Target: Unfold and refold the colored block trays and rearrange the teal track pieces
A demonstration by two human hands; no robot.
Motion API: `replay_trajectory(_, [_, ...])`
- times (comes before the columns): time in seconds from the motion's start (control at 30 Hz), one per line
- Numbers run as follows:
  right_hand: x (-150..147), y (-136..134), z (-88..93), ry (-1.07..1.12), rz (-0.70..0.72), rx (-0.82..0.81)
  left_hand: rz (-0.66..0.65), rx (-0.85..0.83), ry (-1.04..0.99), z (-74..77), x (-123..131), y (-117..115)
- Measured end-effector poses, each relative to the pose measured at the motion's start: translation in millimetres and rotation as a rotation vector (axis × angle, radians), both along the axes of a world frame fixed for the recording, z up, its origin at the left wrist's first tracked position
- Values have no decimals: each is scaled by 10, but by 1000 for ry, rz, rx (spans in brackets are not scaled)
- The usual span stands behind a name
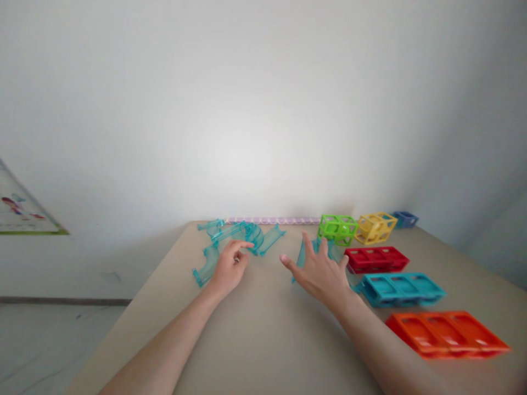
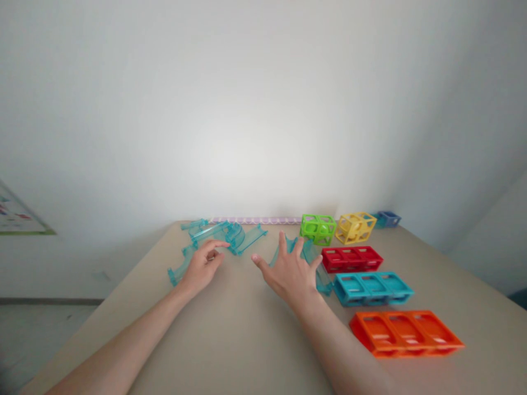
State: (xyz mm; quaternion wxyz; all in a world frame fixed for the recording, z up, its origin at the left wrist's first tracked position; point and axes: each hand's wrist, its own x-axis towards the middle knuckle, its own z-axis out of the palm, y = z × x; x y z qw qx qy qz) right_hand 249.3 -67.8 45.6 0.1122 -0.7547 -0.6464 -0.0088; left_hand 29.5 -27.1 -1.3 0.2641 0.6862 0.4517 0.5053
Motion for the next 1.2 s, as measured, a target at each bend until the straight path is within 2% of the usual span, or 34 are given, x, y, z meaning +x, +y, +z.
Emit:
replay_trajectory(0.3, [-10,38,-59,-41,59,60,-7,-14,-16,-12,-2,4])
replay_trajectory(0.6, [-12,90,-105,-29,16,66,-2,-5,5,-17,-7,7])
replay_trajectory(0.83, [17,117,-103,-13,37,48,-8,-2,-6,-18,-8,16])
replay_trajectory(1.2, [14,145,-121,-59,60,131,-14,13,54,20,4,-15])
